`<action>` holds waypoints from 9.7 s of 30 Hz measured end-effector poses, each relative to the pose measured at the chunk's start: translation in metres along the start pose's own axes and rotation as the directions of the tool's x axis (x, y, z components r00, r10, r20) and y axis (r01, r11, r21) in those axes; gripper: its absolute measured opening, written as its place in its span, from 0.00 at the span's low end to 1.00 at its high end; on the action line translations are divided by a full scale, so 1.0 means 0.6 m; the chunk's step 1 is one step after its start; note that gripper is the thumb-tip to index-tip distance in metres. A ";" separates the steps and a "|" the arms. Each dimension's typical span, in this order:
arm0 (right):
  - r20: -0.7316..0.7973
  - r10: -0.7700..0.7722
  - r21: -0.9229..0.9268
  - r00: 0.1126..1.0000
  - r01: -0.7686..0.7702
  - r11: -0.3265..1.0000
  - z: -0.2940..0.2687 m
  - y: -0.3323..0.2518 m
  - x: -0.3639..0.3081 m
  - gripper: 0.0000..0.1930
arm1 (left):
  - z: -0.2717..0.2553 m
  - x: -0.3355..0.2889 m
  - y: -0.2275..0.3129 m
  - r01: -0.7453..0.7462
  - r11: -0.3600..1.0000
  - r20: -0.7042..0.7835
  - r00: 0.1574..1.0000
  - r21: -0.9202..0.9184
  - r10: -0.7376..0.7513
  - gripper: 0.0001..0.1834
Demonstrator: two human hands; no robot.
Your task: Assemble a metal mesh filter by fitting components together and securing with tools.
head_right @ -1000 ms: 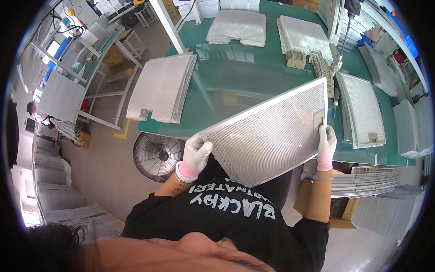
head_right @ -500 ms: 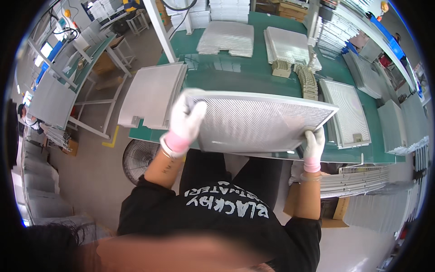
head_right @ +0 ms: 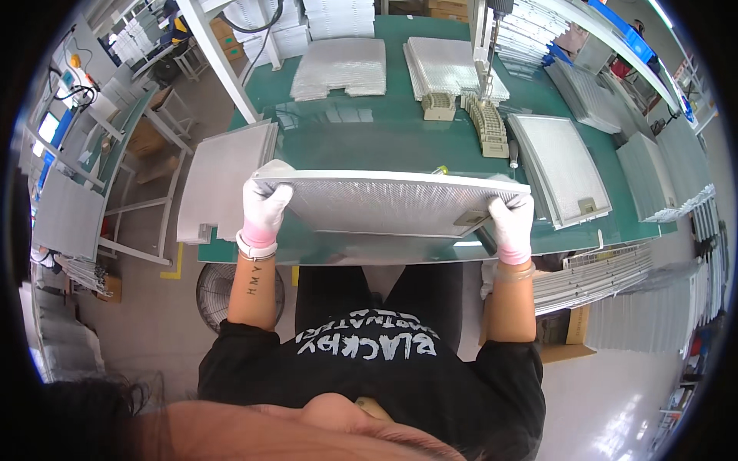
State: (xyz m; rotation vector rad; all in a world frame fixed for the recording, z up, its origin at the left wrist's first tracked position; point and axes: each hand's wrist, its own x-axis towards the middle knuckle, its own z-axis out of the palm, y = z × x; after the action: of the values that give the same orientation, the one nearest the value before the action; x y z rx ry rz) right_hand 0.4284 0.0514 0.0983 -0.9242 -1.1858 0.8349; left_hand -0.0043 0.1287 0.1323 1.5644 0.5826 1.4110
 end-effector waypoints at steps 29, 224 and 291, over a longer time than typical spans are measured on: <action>0.233 -0.356 -0.076 0.905 0.382 0.921 0.085 -0.037 -0.050 0.19 | -0.045 -0.054 -0.007 -0.228 0.892 0.403 0.829 -0.391 0.389 0.33; 0.888 -0.166 -0.433 0.429 0.901 0.015 0.174 -0.136 -0.025 0.16 | 0.166 -0.029 0.090 -0.423 0.340 0.511 0.827 0.840 -0.233 0.11; 0.903 -0.095 -0.395 0.418 0.897 0.197 0.228 -0.093 -0.068 0.11 | 0.118 -0.083 0.112 -0.330 0.345 0.463 0.767 0.879 -0.445 0.15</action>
State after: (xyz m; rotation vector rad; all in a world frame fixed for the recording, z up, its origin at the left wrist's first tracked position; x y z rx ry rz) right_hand 0.2895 0.0125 0.1509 -0.7684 -2.6986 -0.3028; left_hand 0.0357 0.0340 0.1698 2.7540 1.1120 0.1779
